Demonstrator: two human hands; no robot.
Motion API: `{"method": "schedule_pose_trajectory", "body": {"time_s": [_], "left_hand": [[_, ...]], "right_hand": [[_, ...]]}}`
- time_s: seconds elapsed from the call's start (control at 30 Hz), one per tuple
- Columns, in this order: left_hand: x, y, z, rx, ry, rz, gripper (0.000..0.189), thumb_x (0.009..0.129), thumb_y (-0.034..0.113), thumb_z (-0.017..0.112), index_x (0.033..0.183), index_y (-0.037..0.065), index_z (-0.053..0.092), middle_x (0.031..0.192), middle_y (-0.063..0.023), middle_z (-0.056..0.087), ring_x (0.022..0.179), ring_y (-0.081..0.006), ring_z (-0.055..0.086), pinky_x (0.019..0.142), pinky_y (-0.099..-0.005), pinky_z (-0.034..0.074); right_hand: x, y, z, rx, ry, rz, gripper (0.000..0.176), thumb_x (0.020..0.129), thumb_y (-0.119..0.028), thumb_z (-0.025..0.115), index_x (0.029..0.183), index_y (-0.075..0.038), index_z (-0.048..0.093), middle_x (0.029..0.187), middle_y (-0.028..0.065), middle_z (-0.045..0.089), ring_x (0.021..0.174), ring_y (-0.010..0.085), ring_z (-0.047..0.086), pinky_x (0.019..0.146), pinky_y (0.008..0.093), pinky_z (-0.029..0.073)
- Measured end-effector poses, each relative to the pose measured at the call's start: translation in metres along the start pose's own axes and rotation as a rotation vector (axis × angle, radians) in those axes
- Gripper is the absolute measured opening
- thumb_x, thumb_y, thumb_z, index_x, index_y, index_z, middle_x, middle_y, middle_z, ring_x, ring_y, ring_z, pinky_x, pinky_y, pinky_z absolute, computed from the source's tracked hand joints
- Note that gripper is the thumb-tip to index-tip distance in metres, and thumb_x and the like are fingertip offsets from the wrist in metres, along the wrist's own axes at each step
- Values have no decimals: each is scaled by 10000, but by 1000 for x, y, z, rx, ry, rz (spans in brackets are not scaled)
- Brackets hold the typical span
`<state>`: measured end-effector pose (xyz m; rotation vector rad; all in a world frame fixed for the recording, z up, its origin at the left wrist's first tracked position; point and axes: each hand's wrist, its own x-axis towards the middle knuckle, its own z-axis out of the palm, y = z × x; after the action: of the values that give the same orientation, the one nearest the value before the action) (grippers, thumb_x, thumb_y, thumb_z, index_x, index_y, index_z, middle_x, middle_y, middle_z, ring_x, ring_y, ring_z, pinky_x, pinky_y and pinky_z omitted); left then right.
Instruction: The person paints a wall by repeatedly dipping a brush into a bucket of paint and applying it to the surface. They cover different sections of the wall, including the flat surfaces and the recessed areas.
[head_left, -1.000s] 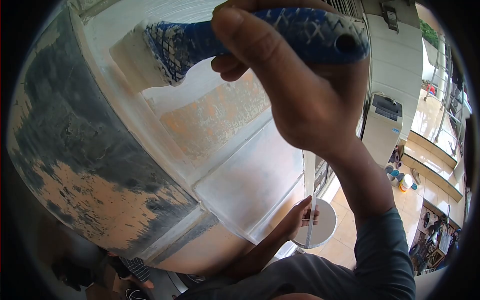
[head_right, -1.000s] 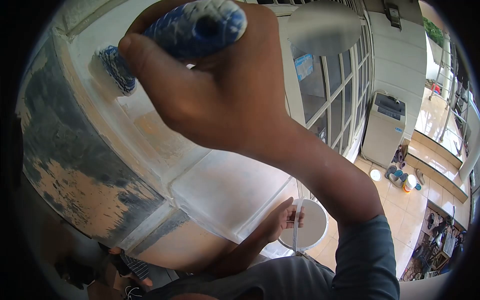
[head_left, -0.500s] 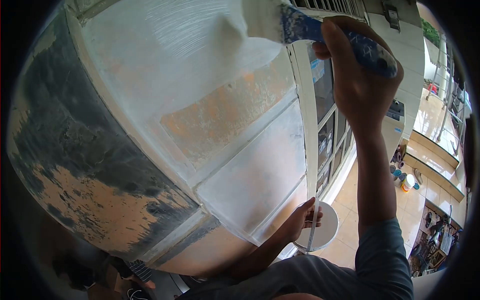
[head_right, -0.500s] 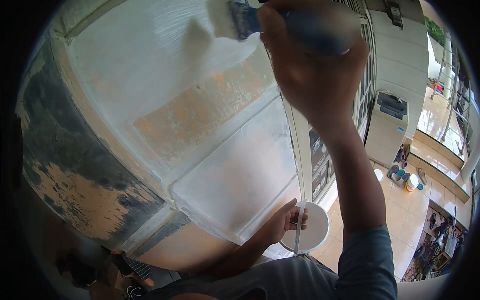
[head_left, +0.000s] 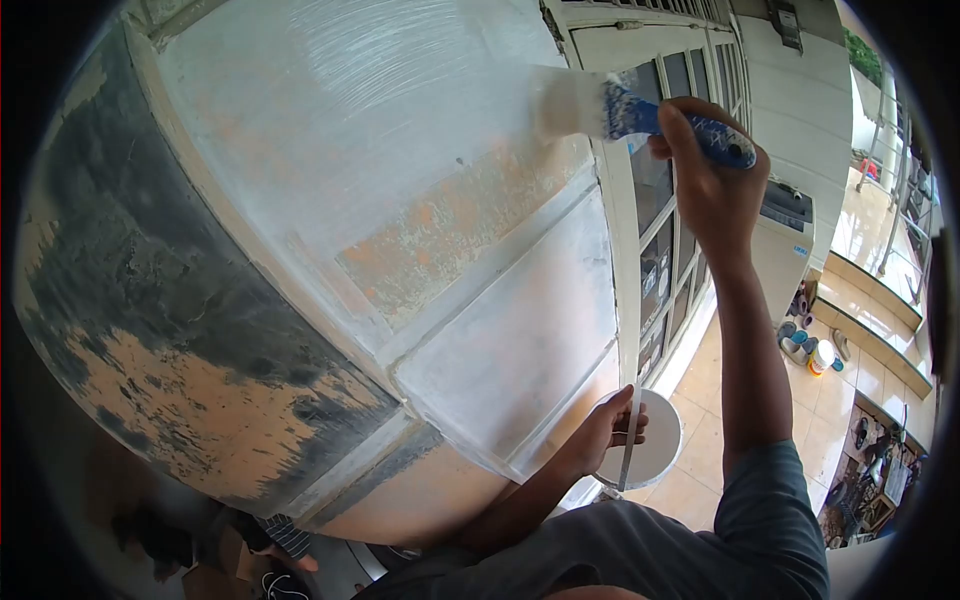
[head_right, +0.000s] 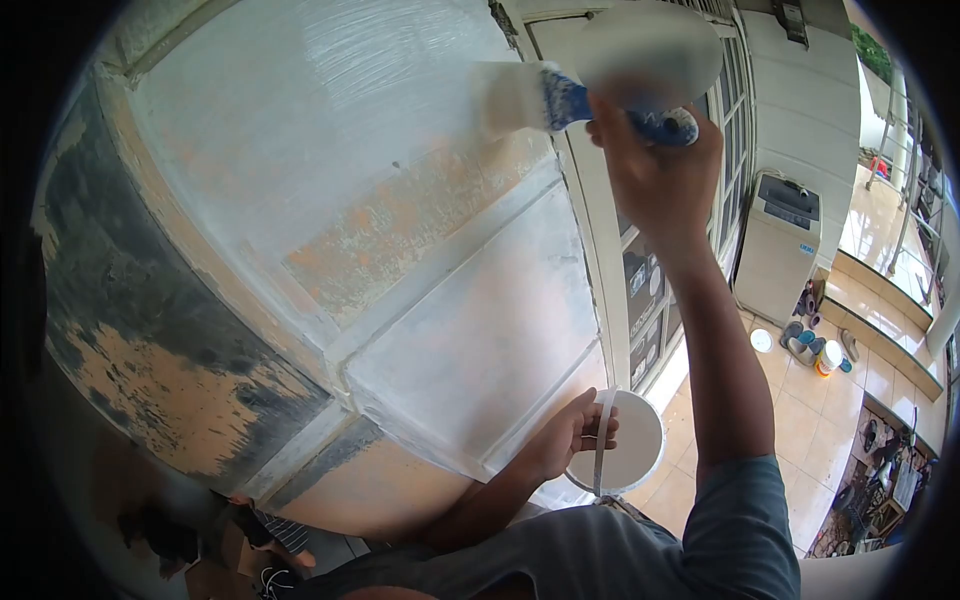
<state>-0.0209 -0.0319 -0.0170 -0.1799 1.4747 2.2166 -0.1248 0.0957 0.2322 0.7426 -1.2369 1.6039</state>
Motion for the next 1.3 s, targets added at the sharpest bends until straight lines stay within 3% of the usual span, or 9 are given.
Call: {"method": "schedule_pose_trajectory", "body": {"time_s": [0.13, 0.27, 0.53, 0.67, 0.77, 0.87, 1.03, 1.17, 1.3], "left_hand": [[1, -1, 1, 26, 7, -25, 578, 949, 517, 349, 1093, -6, 549, 948, -75, 602, 886, -195, 590, 905, -363, 456], [2, -3, 1, 8, -18, 16, 632, 889, 599, 431, 1097, 12, 539, 941, -82, 571, 846, -171, 570, 845, -320, 461], [0, -6, 2, 22, -24, 6, 647, 886, 614, 418, 1089, 14, 547, 944, -70, 571, 847, -163, 569, 859, -313, 456], [2, -2, -2, 24, -27, -59, 618, 940, 547, 345, 1118, -12, 541, 951, -63, 599, 891, -174, 585, 907, -342, 445], [2, 0, 0, -2, -7, -29, 629, 887, 599, 436, 1068, 6, 549, 918, -74, 577, 837, -163, 564, 846, -307, 454], [8, -5, -2, -11, -4, -31, 626, 890, 595, 437, 1067, 3, 541, 937, -88, 572, 843, -170, 556, 847, -317, 456], [10, -5, -2, 8, 19, -19, 633, 890, 593, 440, 1109, 5, 516, 961, -100, 558, 861, -181, 540, 861, -331, 446], [6, -4, -1, 25, 6, -18, 643, 893, 592, 429, 1139, 3, 504, 985, -105, 548, 875, -188, 531, 876, -334, 434], [1, 0, 2, 53, -2, -21, 687, 901, 595, 386, 1169, -26, 505, 999, -101, 560, 916, -193, 535, 911, -350, 418]], "right_hand": [[3, 0, -6, -266, 64, -268, 93, 850, -43, 623, 910, 19, 657, 805, 69, 666, 667, 114, 638, 591, 229, 513], [-42, -36, 33, -109, -158, -550, 243, 694, 45, 730, 911, 9, 627, 790, 145, 653, 655, 216, 657, 538, 274, 521], [-52, -66, 22, 420, -391, -224, 65, 798, -35, 669, 844, 8, 651, 795, 137, 650, 651, 179, 647, 534, 266, 508], [-37, -21, 17, 345, -244, 116, 122, 854, -95, 645, 876, 24, 641, 734, 92, 652, 647, 120, 627, 583, 230, 493], [-7, 1, 1, 3, -60, -29, 134, 865, -115, 643, 893, 16, 648, 706, 61, 645, 635, 91, 624, 576, 208, 489], [12, -13, 0, 43, 84, 29, 159, 864, -131, 645, 926, 15, 655, 749, 92, 670, 655, 129, 660, 609, 241, 532], [32, -68, 44, 654, -161, -70, 218, 888, -106, 600, 1026, 62, 613, 812, 151, 666, 644, 198, 662, 577, 292, 524], [38, -83, 96, 822, -305, -189, 244, 876, -151, 629, 1010, 54, 621, 814, 149, 668, 654, 219, 677, 583, 305, 560], [55, -66, 87, 532, -280, -78, 253, 864, -171, 649, 983, 50, 627, 801, 152, 668, 668, 201, 680, 611, 306, 566]]}}
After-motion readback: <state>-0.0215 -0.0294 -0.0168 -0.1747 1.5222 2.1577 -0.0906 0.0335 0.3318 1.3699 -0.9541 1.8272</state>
